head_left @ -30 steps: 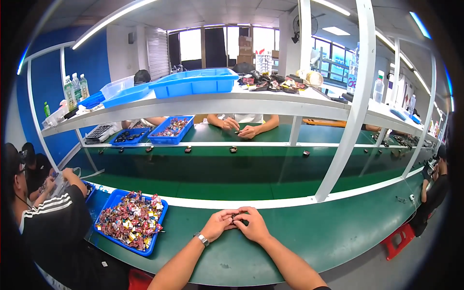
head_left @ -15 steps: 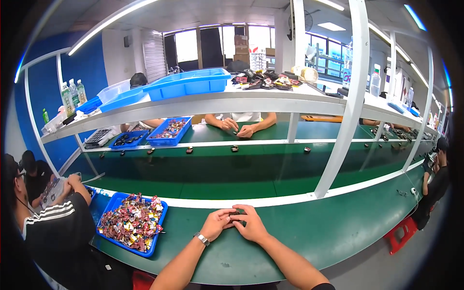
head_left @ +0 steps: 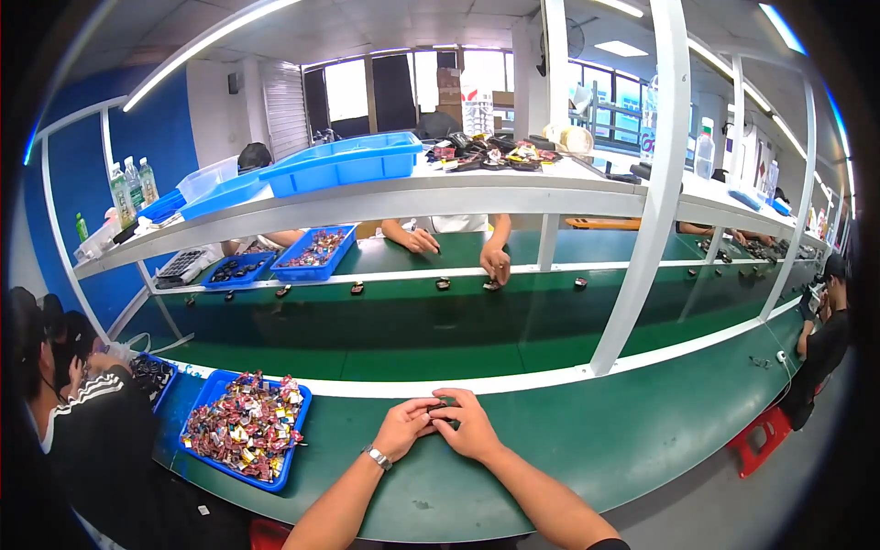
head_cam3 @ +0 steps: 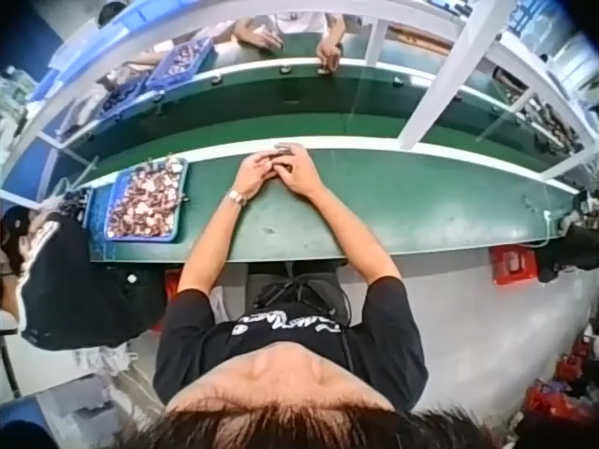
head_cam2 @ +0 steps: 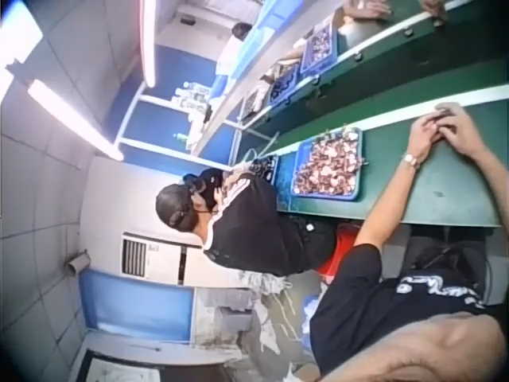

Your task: Assembling small electrical components or plastic parts on a production line.

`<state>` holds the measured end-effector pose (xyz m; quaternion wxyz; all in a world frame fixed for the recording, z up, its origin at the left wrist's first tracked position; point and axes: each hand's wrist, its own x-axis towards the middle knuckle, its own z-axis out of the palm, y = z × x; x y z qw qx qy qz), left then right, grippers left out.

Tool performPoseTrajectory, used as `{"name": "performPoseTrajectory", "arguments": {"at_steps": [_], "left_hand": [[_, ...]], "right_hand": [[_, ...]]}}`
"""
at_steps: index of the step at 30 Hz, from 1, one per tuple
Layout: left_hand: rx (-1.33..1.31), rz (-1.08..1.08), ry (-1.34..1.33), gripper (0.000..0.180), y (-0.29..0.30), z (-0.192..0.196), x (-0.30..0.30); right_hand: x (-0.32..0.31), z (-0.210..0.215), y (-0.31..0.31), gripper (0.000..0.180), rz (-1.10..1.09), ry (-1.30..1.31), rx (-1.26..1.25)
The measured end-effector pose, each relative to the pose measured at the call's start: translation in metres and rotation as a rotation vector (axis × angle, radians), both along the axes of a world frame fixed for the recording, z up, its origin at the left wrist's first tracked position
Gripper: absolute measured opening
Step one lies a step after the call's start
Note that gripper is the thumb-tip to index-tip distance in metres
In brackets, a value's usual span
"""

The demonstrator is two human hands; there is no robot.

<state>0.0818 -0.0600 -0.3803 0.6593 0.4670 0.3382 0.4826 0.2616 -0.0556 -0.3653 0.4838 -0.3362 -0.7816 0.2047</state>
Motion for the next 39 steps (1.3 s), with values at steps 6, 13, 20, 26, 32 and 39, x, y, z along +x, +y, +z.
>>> {"name": "performPoseTrajectory", "arguments": {"at_steps": [6,13,20,26,32,39], "left_hand": [[0.02,-0.033,-0.108,0.034,-0.002,0.0,0.004],[0.016,-0.081,-0.115,0.036,0.003,-0.006,0.0],[-0.008,-0.072,-0.137,0.035,0.0,-0.001,0.001],[0.038,0.013,-0.045,0.032,0.002,-0.003,0.004],[0.008,0.004,-0.124,0.035,0.001,-0.004,0.006],[-0.016,0.022,-0.127,0.035,0.001,-0.003,0.006]], "right_hand": [[0.008,0.005,-0.002,0.016,-0.061,-0.054,0.045],[0.006,0.003,-0.003,0.013,-0.087,-0.022,0.036],[0.003,-0.004,0.002,0.014,-0.062,0.042,0.015],[0.0,-0.002,0.004,0.016,-0.024,0.013,0.014],[0.001,0.0,0.0,0.017,-0.081,-0.003,0.01],[-0.004,0.002,0.001,0.015,-0.196,-0.008,0.175]]}}
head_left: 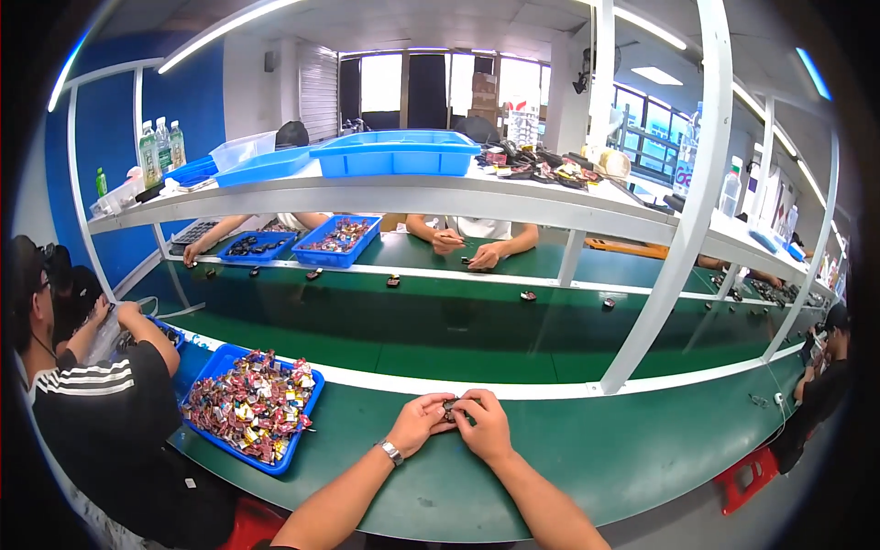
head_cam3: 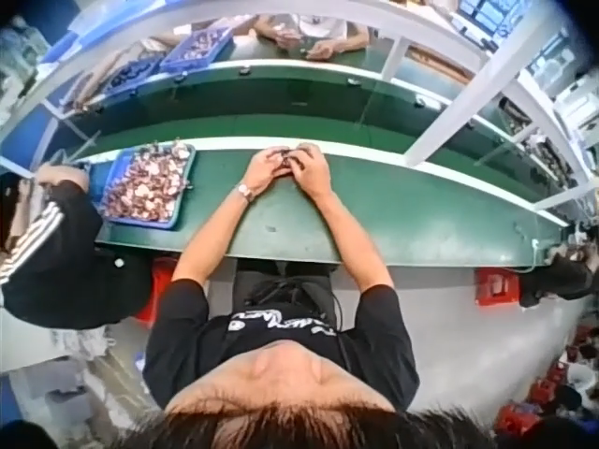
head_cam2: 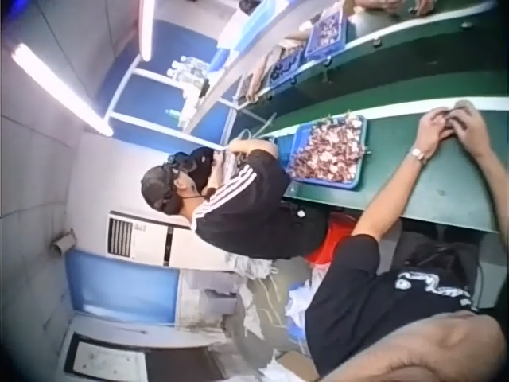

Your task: Assembling small electrical components or plastic parts on a production line.

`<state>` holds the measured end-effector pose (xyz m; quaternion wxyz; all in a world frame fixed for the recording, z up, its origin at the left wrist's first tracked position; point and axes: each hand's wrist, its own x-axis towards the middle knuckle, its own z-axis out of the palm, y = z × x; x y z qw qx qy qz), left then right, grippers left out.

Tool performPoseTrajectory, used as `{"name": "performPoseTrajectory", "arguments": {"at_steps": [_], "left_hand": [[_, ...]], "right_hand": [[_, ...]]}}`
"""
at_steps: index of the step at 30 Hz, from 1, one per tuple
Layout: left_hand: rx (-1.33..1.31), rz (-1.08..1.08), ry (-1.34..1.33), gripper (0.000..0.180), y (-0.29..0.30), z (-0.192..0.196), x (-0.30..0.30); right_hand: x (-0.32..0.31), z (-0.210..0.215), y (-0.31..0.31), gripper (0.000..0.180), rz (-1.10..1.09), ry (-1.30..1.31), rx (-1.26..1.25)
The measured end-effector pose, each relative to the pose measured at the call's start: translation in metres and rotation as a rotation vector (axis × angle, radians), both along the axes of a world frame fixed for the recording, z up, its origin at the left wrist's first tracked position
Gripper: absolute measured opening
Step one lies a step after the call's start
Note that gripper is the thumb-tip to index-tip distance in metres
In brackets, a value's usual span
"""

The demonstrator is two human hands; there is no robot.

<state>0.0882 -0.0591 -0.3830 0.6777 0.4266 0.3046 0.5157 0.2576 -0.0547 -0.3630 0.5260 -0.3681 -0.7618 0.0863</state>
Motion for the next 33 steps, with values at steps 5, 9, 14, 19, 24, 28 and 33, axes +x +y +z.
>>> {"name": "performPoseTrajectory", "arguments": {"at_steps": [5,9,14,19,24,28,33], "left_hand": [[-0.011,-0.011,0.002,0.035,-0.0011,0.0016,-0.002],[-0.024,-0.008,0.015,0.035,0.0009,0.001,-0.0023],[-0.002,0.0,0.048,0.034,0.0012,0.0006,-0.0012],[-0.007,0.014,0.052,0.034,0.001,-0.0033,-0.0014],[-0.01,0.015,0.04,0.033,-0.0006,0.0001,0.0006],[0.001,0.018,0.052,0.033,-0.0006,-0.0001,-0.0002],[-0.011,0.022,0.061,0.032,0.0014,-0.0038,-0.0001]], "right_hand": [[-0.0002,-0.0013,0.0012,0.016,0.002,-0.071,0.056],[0.0001,0.0029,0.0005,0.017,0.006,-0.115,0.09],[-0.0031,0.003,-0.0011,0.015,-0.061,-0.149,0.135],[-0.0038,0.0019,-0.0013,0.011,-0.083,-0.184,0.173],[-0.002,0.0012,-0.0015,0.012,-0.086,-0.186,0.163],[-0.0035,0.0026,-0.0037,0.011,-0.085,-0.19,0.167],[-0.0056,0.0019,-0.0046,0.016,-0.132,-0.271,0.173]]}}
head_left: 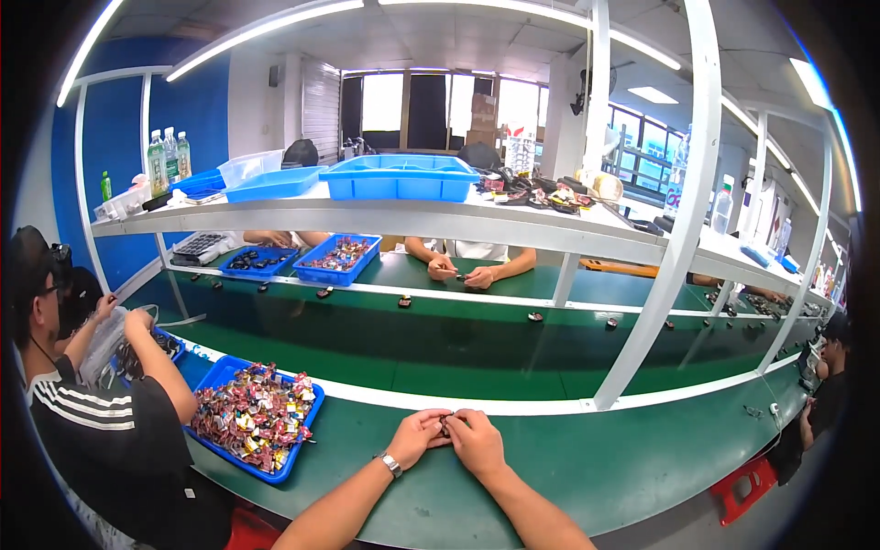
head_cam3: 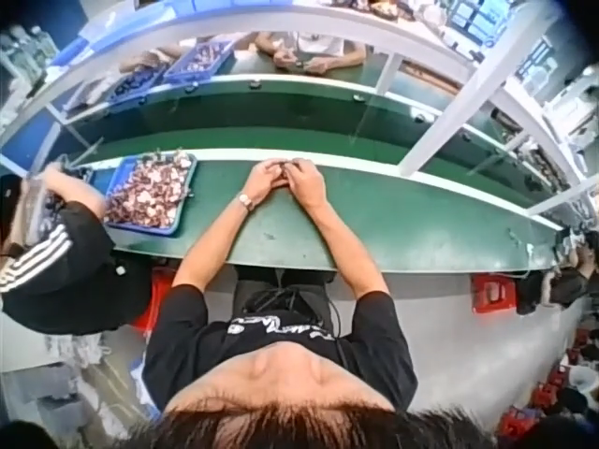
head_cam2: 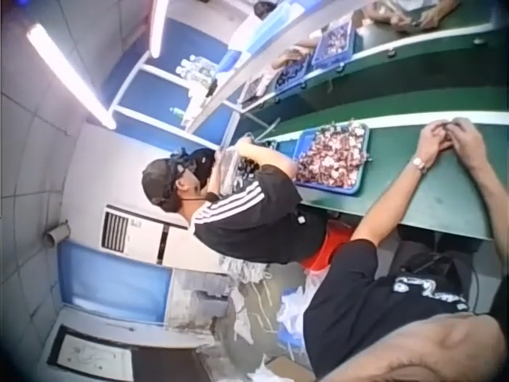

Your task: Assembling small electrical components or plastic parts on a production line.

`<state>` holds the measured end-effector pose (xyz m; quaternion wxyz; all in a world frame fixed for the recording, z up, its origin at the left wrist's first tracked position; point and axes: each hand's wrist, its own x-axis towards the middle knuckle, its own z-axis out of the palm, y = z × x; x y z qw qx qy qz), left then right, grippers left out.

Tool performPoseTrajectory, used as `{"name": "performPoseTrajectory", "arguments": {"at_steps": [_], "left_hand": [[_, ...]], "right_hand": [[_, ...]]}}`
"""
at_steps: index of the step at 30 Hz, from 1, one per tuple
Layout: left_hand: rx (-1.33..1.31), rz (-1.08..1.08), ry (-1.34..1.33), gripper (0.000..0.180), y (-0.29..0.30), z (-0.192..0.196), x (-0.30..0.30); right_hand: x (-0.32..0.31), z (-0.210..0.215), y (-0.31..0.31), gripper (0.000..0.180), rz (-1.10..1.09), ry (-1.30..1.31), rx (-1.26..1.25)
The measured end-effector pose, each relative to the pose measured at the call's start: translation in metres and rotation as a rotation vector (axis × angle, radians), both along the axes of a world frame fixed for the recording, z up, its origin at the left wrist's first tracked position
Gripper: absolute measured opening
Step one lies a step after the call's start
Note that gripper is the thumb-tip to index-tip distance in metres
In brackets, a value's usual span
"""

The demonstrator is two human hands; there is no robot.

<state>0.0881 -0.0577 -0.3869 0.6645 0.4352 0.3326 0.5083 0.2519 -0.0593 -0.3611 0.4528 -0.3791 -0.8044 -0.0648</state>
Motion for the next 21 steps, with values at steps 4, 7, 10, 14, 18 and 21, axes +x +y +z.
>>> {"name": "performPoseTrajectory", "arguments": {"at_steps": [4,7,10,14,18,21], "left_hand": [[-0.01,0.018,-0.002,0.032,-0.001,0.004,0.002],[-0.007,0.032,-0.015,0.031,-0.002,0.006,0.004],[0.021,0.065,-0.009,0.029,-0.002,0.001,0.006],[0.049,0.108,0.033,0.028,-0.003,0.003,0.009],[0.056,0.118,0.07,0.027,-0.002,0.001,0.01],[0.064,0.135,0.14,0.026,-0.002,0.0,0.011]], "right_hand": [[0.0,0.0,0.0,0.015,-0.014,0.002,0.013],[0.0,0.003,-0.001,0.01,-0.019,0.056,0.023],[0.0,0.001,0.0,0.016,0.013,0.119,-0.035],[0.007,0.001,0.005,0.02,0.13,0.267,-0.34],[0.009,-0.005,0.013,0.02,0.288,0.413,-0.432],[0.008,-0.007,0.01,0.021,0.231,0.41,-0.457]]}}
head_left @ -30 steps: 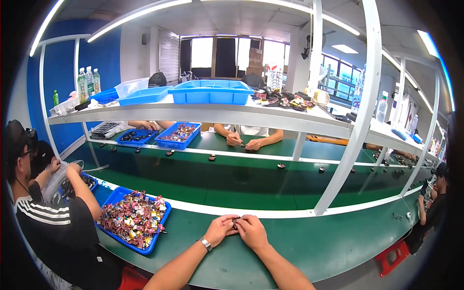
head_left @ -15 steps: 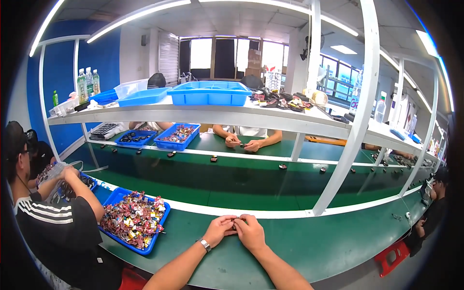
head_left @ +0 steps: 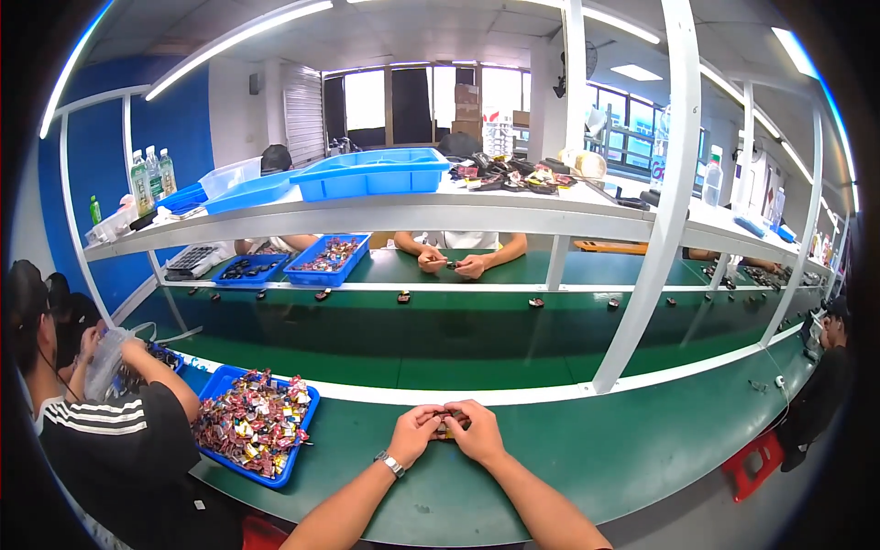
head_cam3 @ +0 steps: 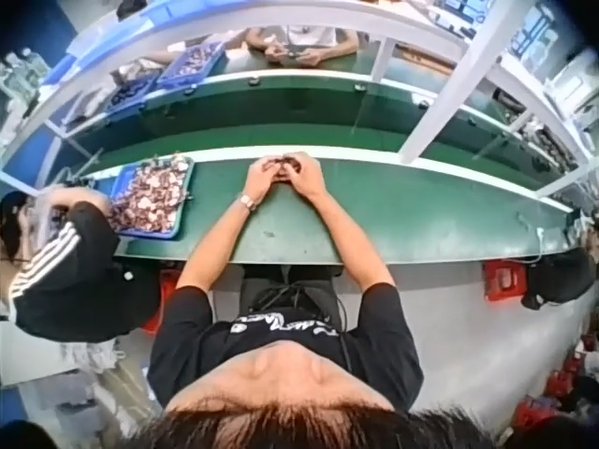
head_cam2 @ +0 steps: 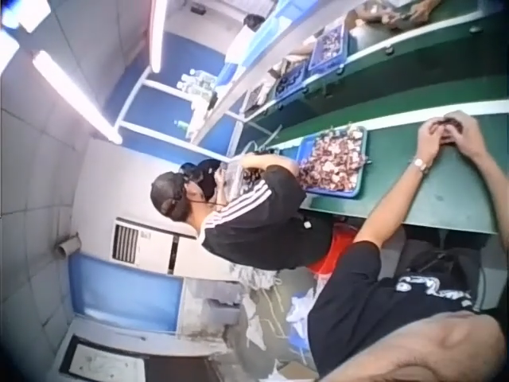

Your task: Assembling small electrical components or plastic parts on a production line.

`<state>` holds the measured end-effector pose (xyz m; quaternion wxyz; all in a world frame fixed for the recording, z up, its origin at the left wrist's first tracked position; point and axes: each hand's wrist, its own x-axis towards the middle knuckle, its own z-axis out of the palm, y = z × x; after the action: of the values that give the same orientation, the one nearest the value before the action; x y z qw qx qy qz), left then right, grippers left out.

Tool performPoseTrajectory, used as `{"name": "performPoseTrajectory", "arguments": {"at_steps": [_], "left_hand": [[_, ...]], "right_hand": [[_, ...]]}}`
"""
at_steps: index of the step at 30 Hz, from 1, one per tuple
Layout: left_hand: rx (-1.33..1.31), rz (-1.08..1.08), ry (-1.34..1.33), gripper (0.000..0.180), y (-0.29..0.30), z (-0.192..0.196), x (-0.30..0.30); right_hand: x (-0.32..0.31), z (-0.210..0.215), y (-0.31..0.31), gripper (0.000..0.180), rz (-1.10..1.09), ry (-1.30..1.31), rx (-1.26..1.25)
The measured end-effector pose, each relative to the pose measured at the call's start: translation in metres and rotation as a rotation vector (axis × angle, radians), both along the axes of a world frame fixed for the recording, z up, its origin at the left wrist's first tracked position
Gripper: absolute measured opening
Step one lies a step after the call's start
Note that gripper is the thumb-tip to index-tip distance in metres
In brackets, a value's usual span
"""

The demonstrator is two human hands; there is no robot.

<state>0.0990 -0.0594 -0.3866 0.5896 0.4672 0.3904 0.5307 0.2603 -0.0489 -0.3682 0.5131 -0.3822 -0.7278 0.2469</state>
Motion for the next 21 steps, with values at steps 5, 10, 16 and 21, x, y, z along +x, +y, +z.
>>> {"name": "performPoseTrajectory", "arguments": {"at_steps": [5,10,16,21], "left_hand": [[0.034,0.038,0.082,0.023,0.0,-0.006,0.002],[0.055,0.049,0.067,0.022,-0.001,-0.004,0.001],[0.062,0.048,0.078,0.025,-0.003,0.007,0.011],[0.181,0.221,0.097,0.026,0.007,-0.01,-0.001]], "right_hand": [[0.0,0.002,-0.004,0.02,-0.001,0.055,-0.112],[0.0,0.003,-0.004,0.02,0.012,0.06,-0.123],[0.007,-0.002,0.003,0.02,0.012,0.126,-0.198],[0.021,-0.007,0.022,0.019,-0.148,0.225,-0.293]]}}
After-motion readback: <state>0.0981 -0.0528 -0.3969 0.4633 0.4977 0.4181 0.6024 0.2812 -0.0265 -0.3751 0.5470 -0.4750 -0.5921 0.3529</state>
